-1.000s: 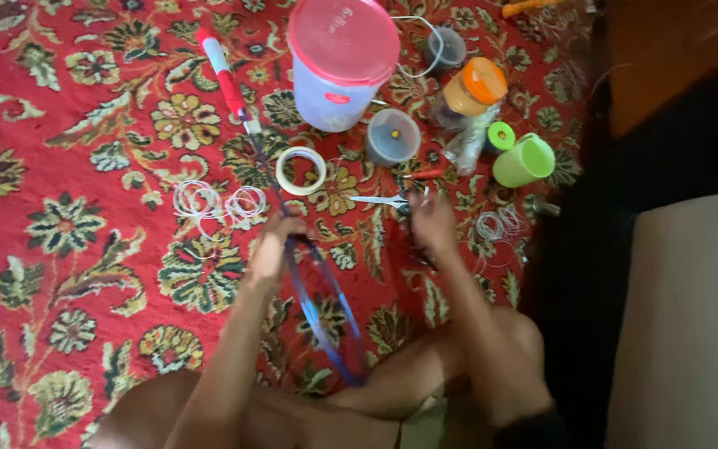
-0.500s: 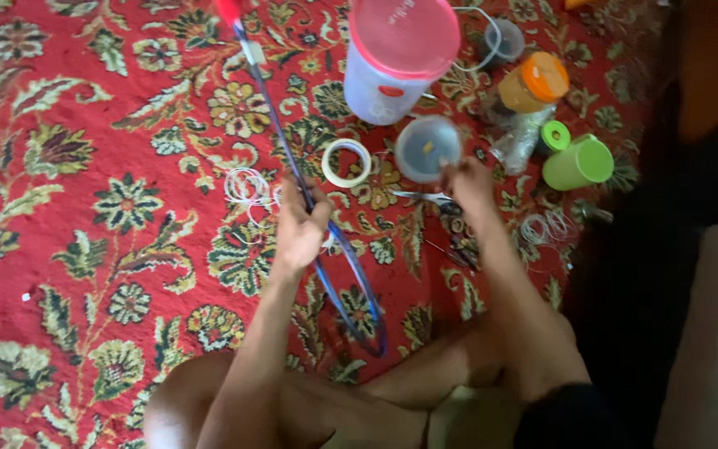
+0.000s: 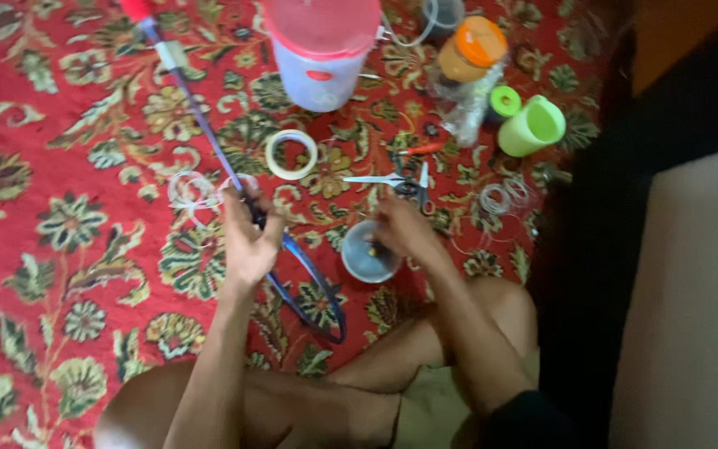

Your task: The person sits on a rug and assembles a fishing net by threading a white string through a blue circular hoop. They use a small tool to pull the string through the hoop and secure it with a knot. The person also handles a container of black beads and a roll of tape.

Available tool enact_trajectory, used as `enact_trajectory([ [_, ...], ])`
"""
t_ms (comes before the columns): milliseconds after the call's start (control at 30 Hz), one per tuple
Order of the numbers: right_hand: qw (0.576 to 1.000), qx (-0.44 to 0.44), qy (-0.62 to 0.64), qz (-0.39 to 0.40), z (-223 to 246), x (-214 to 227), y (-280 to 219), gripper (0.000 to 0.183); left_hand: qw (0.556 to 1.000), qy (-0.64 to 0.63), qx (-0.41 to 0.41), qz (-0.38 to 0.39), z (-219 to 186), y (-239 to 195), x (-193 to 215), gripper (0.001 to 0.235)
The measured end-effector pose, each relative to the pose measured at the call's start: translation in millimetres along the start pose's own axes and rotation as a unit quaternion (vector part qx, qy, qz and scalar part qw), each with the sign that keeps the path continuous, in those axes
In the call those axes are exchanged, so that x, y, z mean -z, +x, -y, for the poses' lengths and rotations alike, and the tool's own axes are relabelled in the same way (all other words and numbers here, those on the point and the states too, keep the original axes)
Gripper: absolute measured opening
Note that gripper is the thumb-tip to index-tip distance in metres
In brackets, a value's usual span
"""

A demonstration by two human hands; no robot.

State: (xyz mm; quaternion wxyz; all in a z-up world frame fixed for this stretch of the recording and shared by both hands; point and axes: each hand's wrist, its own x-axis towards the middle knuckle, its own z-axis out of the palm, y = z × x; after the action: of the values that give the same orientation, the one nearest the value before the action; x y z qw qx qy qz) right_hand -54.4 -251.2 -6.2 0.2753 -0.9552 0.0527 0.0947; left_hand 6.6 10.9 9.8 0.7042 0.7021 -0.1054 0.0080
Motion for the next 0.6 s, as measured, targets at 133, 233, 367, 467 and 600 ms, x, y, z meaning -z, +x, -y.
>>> enact_trajectory([
  [133, 0.997, -0.068, -0.005, -0.032, -18.1, -7.0, 9.1, 0.018, 0.999, 0.030, 0.001, 0.022, 2.0, -5.4, -1.1, 0.036],
  [233, 0.997, -0.043, -0.014, -0.063, -35.1, -19.7, 11.2, 0.012, 0.999, 0.042, -0.006, 0.005, -3.6, -9.3, -3.8, 0.038],
  [367, 0.999, -0.029, -0.009, -0.043, -33.7, -9.7, 0.6, 0.012, 0.999, 0.031, -0.015, -0.002, 0.4, -12.1, -9.5, 0.040],
  [467, 0.998, -0.029, 0.050, 0.016, -5.3, 28.9, -22.0, 0.016, 0.999, 0.028, -0.012, -0.017, 8.3, -15.9, -12.3, 0.039],
  [600, 0.973, 0.002, 0.200, 0.111, -7.5, 54.5, -24.0, 0.023, 0.998, 0.051, -0.040, -0.014, -11.3, -15.5, -14.0, 0.031],
])
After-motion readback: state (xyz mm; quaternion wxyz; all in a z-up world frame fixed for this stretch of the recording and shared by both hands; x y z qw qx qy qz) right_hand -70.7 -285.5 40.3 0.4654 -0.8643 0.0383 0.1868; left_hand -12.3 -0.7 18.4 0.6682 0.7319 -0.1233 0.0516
